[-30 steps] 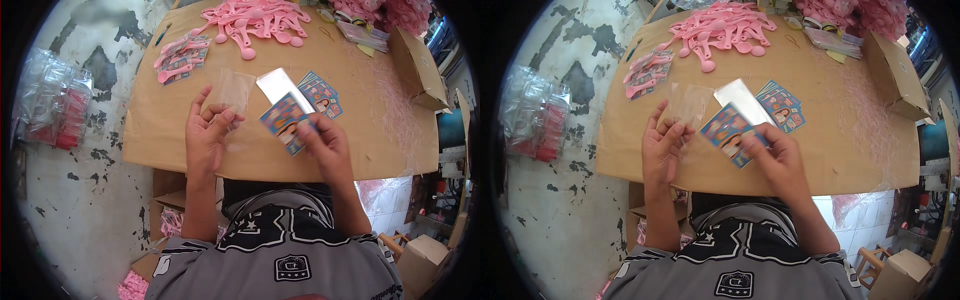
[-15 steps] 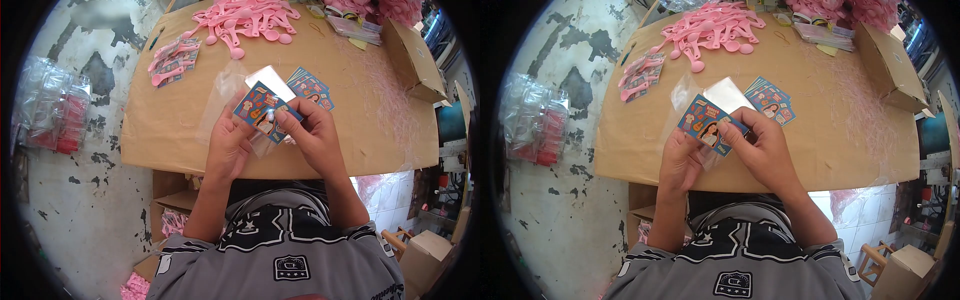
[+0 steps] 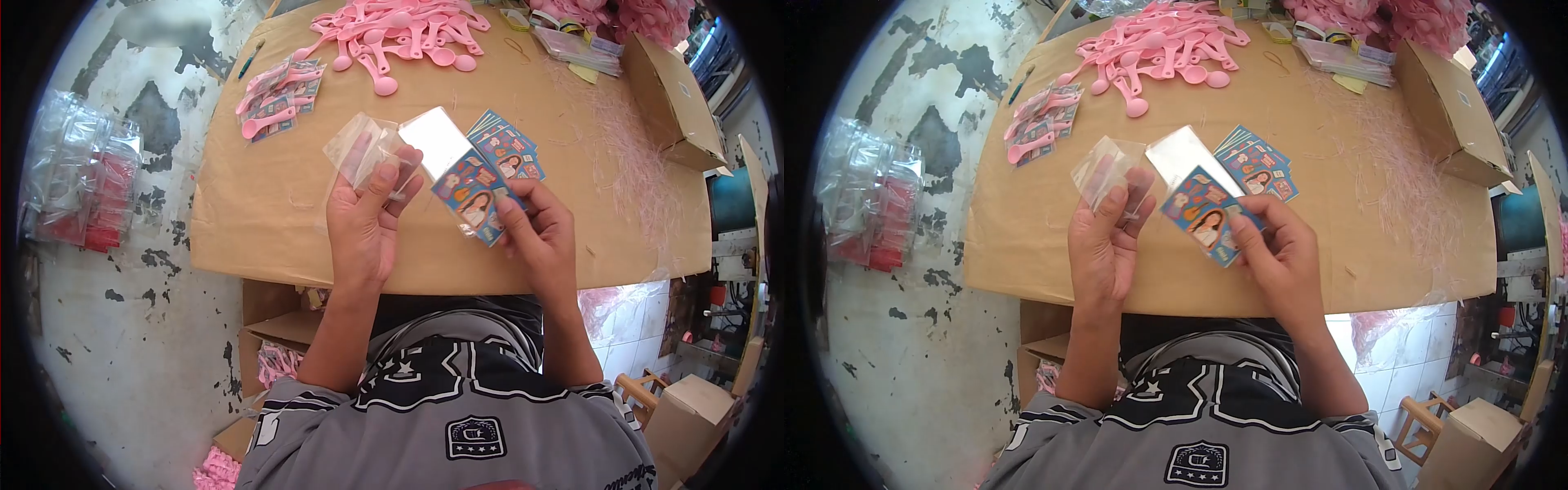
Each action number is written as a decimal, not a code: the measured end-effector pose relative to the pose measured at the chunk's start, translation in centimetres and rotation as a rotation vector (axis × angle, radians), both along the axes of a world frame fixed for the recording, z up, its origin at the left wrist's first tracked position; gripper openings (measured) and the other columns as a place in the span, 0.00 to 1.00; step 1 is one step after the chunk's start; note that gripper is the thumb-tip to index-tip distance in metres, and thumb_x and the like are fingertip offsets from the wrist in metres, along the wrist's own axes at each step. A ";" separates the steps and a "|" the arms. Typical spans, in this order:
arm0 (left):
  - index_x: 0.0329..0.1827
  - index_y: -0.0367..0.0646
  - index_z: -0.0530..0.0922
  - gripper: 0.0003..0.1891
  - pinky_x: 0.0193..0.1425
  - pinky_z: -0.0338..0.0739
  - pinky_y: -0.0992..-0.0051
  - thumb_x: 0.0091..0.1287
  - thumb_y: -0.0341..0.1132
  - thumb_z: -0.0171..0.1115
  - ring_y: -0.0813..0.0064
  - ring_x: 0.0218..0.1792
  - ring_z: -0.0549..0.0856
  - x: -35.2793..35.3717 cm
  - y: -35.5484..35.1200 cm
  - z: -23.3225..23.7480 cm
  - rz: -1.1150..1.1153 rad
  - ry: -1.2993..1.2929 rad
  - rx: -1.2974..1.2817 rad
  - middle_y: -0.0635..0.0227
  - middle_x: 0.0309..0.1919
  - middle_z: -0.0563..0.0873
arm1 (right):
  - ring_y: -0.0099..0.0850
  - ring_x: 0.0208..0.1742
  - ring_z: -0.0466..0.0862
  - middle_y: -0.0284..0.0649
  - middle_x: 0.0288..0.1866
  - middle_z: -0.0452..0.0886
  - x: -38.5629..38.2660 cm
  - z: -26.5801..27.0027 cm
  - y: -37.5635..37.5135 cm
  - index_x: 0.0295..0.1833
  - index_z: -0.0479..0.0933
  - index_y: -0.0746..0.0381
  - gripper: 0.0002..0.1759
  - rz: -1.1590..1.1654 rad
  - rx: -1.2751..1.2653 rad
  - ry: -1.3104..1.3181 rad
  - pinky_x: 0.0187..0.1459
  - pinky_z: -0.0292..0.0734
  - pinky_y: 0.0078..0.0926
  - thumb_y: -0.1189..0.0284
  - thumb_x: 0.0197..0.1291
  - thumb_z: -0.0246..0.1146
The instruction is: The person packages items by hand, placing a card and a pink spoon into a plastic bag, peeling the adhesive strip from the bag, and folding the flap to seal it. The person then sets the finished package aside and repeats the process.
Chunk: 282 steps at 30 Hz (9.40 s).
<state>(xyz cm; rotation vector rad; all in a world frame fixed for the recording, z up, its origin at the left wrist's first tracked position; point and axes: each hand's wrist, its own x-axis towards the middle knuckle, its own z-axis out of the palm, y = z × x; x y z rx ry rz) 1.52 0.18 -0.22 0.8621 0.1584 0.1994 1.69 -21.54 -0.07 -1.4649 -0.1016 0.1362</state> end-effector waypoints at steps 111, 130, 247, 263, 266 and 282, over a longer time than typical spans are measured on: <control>0.67 0.41 0.74 0.22 0.73 0.81 0.60 0.82 0.48 0.62 0.68 0.52 0.86 0.4 6.6 -1.0 0.491 -0.252 -0.343 0.63 0.49 0.84 | 0.18 0.36 0.79 0.33 0.39 0.85 5.7 2.8 0.6 0.47 0.82 0.65 0.08 0.037 -0.176 -0.125 0.40 0.74 0.19 0.73 0.70 0.72; 0.73 0.41 0.71 0.21 0.80 0.76 0.54 0.85 0.43 0.58 0.63 0.63 0.84 1.6 0.5 -0.8 0.258 -0.227 -0.282 0.56 0.59 0.83 | 0.33 0.51 0.92 0.46 0.48 0.89 -0.4 0.1 1.0 0.55 0.78 0.71 0.10 -0.041 0.323 0.110 0.56 0.89 0.28 0.78 0.74 0.67; 0.86 0.36 0.63 0.36 0.53 0.82 0.81 0.77 0.25 0.67 0.80 0.51 0.90 -1.2 -2.7 1.9 -0.411 -0.072 0.513 0.54 0.50 0.93 | 0.44 0.60 0.80 0.41 0.64 0.83 3.3 3.4 0.9 0.51 0.88 0.59 0.15 -0.323 -0.733 -0.989 0.57 0.78 0.42 0.77 0.57 0.76; 0.86 0.36 0.62 0.35 0.55 0.76 0.86 0.78 0.25 0.66 0.85 0.51 0.87 -1.9 -3.1 2.3 -0.540 -0.121 0.648 0.58 0.46 0.94 | 0.44 0.54 0.85 0.44 0.56 0.88 3.9 2.9 0.0 0.44 0.83 0.62 0.10 -0.392 -0.577 -0.910 0.56 0.80 0.40 0.81 0.56 0.72; 0.82 0.39 0.69 0.29 0.48 0.79 0.83 0.80 0.30 0.65 0.85 0.48 0.89 -2.0 -3.1 3.1 -0.530 -0.108 0.614 0.58 0.45 0.95 | 0.40 0.52 0.87 0.47 0.56 0.88 4.5 2.8 -1.5 0.47 0.82 0.63 0.08 -0.445 -0.286 -0.722 0.56 0.81 0.38 0.82 0.63 0.69; 0.64 0.32 0.82 0.15 0.62 0.83 0.73 0.79 0.28 0.65 0.74 0.56 0.89 -1.0 -2.4 0.1 -0.296 -0.135 0.313 0.57 0.59 0.89 | 0.13 0.34 0.78 0.29 0.38 0.84 1.3 1.6 0.0 0.53 0.84 0.66 0.09 0.126 0.003 -0.129 0.37 0.74 0.14 0.72 0.73 0.68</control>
